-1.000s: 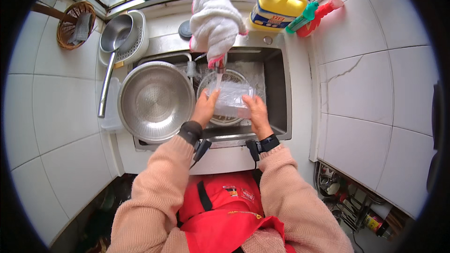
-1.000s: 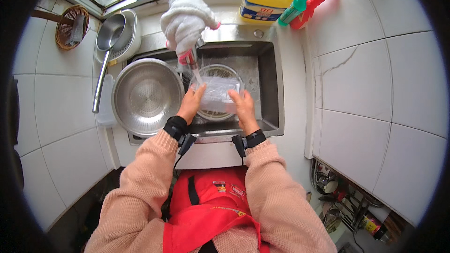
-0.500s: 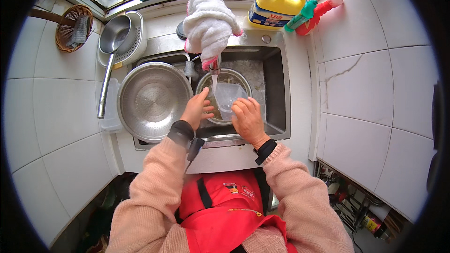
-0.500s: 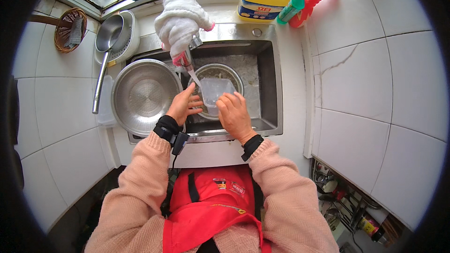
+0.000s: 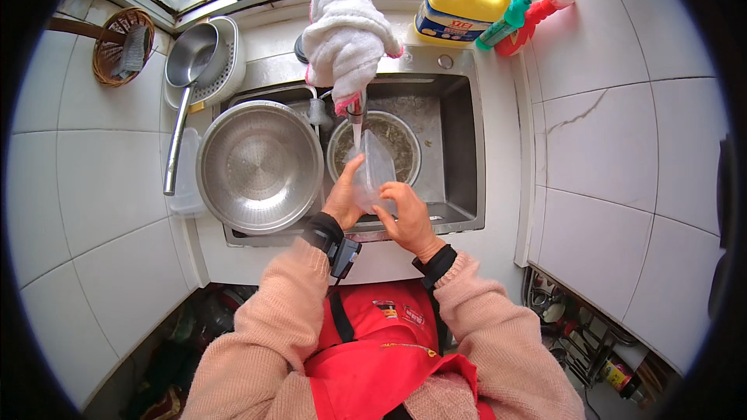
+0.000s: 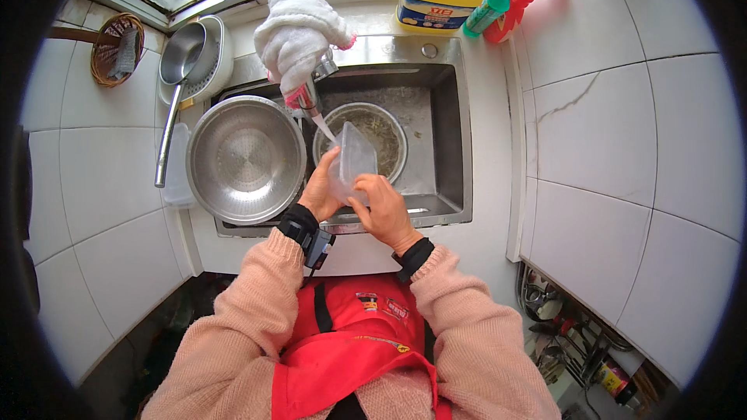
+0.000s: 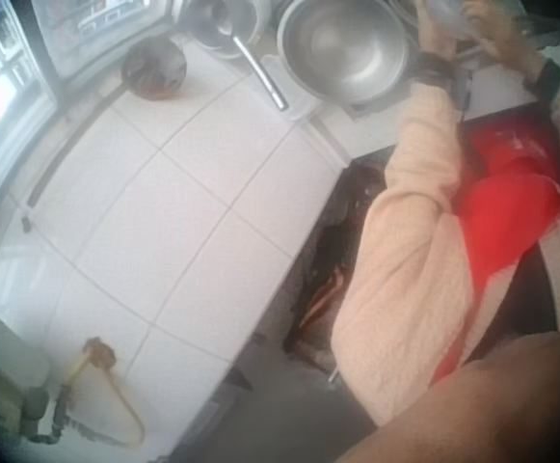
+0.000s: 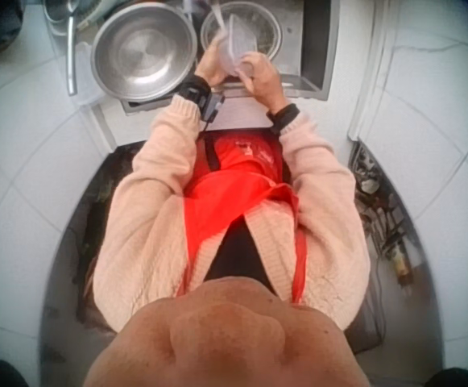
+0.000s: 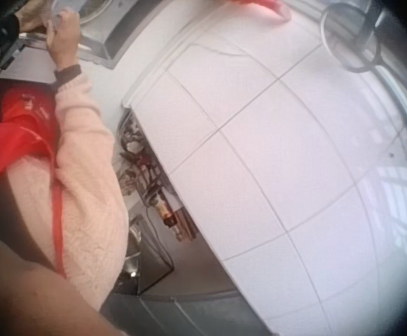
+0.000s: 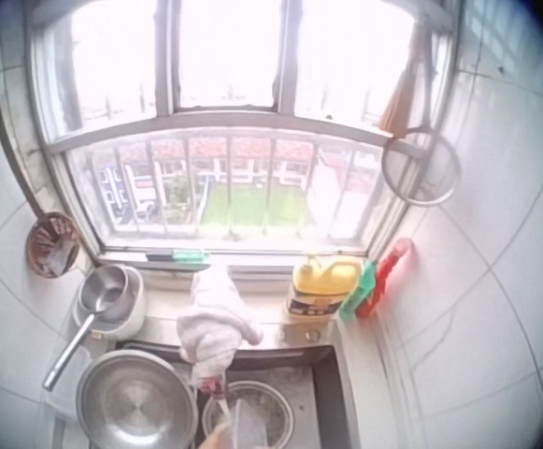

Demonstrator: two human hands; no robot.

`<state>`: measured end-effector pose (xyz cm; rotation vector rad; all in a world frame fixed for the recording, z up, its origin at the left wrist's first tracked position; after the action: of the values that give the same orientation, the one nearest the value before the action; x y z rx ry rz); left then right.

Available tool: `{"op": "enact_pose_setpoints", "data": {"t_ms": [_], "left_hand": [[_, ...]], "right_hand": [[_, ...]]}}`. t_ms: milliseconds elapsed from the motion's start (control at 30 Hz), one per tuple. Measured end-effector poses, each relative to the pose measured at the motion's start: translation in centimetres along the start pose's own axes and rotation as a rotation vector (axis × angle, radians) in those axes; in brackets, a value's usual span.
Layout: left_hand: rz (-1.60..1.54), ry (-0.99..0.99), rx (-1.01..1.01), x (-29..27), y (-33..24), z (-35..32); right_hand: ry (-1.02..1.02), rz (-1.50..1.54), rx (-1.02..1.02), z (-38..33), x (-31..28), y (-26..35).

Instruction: The person washes a clear plastic container and its lid under running water at the sink, then moves to the stove to stir-fry food in a wok using a spatula. The person also retrieves a container from the refrigerator and places it on the counter.

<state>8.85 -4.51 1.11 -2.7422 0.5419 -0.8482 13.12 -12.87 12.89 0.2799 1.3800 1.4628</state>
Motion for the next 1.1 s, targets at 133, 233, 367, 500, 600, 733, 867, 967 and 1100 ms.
{"op": "enact_pose_setpoints", "data": {"t_ms": [133,233,367,500,600,733,867,967,1100], "left_hand": [[0.116,-0.266,0.195,-2.0,-1.6,-0.5],[0.241,-0.297,0.304,-1.8,-2.7,-1.2],[0.289,-0.317,0.413,-2.0,-3.9,-1.8],[0.335,-0.276,0.512,-1.9,-4.8,-1.5],[0.331,-0.28,0.507,-2.3,-4.9,-1.4],[0.319,-0.28,0.386,-2.7,-4.3,-1.4],[0.338,-0.299,0.321,-2.9,-4.1,-1.7],[0.356,-0.327,0.285,-3.3,-4.0,-1.4],[0.334,-0.297,0.237,-3.3,-3.5,-1.0]], "right_hand": [[0.019,0.169,0.29,1.0,0.2,-2.0],[0.119,0.194,0.44,1.0,0.9,-3.3],[0.17,0.219,0.449,0.7,0.8,-3.7],[0.113,0.286,0.439,0.2,0.4,-3.5],[0.107,0.234,0.372,0.2,0.2,-2.9],[0.104,0.093,0.173,0.9,-0.7,-1.4],[0.103,0.062,0.137,1.4,-1.2,-1.2],[0.121,0.084,0.163,1.4,-0.8,-1.5],[0.104,0.027,0.112,1.2,-0.5,-1.4]]}}
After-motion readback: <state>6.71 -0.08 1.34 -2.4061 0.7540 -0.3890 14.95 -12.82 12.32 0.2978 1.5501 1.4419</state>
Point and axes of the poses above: each hand's wrist, its own z-axis towards the middle knuckle, its own x-axis out of the palm, y = z × x, the point moved 10 cm from there along z, towards the middle knuckle, and after that the axes turned 13 degrees about -y, right-handed, at the moved point
